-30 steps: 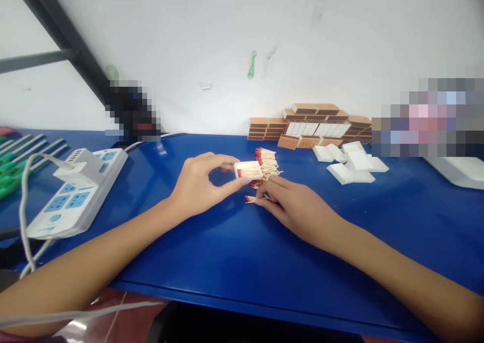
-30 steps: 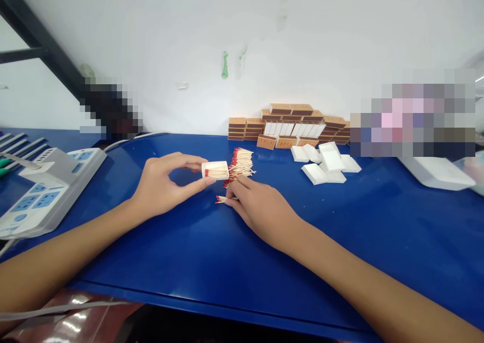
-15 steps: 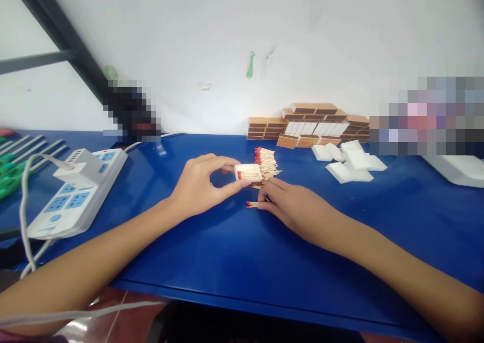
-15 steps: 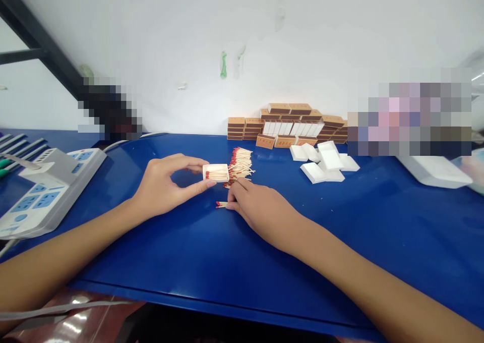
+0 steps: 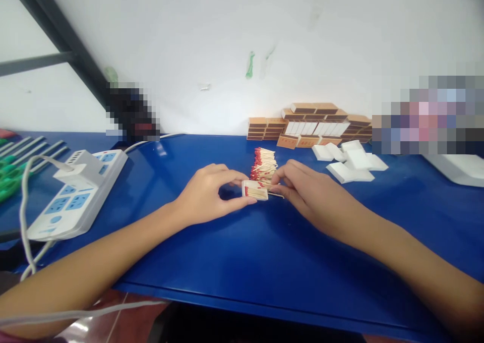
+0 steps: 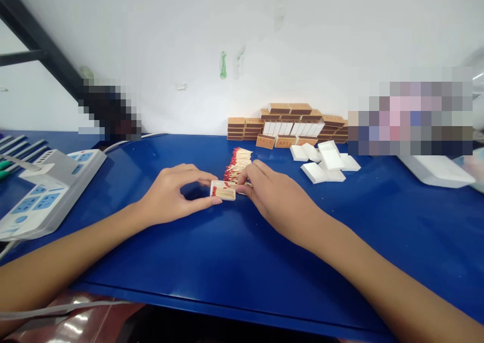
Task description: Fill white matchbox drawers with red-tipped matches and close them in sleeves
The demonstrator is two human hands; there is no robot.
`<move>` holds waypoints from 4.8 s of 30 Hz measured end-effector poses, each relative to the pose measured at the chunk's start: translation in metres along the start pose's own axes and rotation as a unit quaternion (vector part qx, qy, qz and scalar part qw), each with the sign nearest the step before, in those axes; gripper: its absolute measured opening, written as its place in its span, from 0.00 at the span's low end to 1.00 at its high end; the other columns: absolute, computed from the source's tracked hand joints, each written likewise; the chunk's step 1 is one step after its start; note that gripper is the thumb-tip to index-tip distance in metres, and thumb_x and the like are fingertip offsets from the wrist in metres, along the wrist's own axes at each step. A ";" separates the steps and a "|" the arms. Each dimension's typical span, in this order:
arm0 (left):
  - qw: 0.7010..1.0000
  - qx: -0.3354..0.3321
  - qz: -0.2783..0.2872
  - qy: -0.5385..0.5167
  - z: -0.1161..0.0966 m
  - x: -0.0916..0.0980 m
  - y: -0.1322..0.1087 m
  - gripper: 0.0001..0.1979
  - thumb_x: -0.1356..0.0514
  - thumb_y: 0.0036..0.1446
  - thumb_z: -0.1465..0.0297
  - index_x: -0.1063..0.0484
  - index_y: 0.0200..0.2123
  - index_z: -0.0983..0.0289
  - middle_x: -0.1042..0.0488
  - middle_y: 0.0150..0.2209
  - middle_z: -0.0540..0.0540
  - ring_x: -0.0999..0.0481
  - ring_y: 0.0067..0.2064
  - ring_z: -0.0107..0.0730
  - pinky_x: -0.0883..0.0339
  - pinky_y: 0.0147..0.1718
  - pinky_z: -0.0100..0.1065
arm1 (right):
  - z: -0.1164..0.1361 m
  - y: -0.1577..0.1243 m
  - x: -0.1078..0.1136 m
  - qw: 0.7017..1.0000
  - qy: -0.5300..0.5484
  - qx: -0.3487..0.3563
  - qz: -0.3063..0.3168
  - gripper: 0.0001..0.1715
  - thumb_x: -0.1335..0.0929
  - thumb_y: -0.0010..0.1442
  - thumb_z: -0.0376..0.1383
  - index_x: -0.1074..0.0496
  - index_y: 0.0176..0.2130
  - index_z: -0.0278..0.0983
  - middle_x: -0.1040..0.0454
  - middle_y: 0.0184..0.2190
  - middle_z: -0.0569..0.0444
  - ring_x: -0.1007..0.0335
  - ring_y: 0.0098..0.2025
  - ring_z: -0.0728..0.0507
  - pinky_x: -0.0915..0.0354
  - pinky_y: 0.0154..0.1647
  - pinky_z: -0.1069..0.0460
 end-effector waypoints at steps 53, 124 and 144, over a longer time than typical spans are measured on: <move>0.995 0.043 -0.085 0.037 0.007 0.019 0.005 0.14 0.29 0.59 0.59 0.18 0.45 0.59 0.16 0.41 0.54 0.22 0.44 0.38 0.27 0.45 0.39 | -0.004 -0.003 -0.012 0.996 -0.001 -0.024 0.089 0.07 0.32 0.68 0.34 0.27 0.36 0.40 0.26 0.32 0.54 0.31 0.30 0.46 0.39 0.31 0.52; 0.995 -0.022 -0.083 0.058 0.001 0.020 0.006 0.13 0.30 0.60 0.60 0.19 0.44 0.62 0.17 0.39 0.53 0.23 0.41 0.36 0.27 0.43 0.37 | 0.008 0.002 -0.031 0.993 -0.006 -0.058 0.106 0.11 0.34 0.74 0.42 0.30 0.40 0.38 0.23 0.43 0.48 0.24 0.36 0.41 0.33 0.36 0.48; 0.997 -0.032 -0.044 0.048 0.008 0.011 0.005 0.17 0.30 0.61 0.57 0.19 0.45 0.63 0.17 0.39 0.55 0.23 0.41 0.36 0.27 0.42 0.37 | 0.013 -0.006 -0.029 0.994 -0.026 0.026 0.105 0.09 0.34 0.74 0.37 0.33 0.38 0.37 0.25 0.39 0.50 0.29 0.28 0.46 0.38 0.28 0.51</move>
Point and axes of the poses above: each hand's wrist, its own y-axis towards the middle knuckle, its own x-axis out of the back of the hand, z = x × y, the point moved 6 cm from there along y, towards the middle knuckle
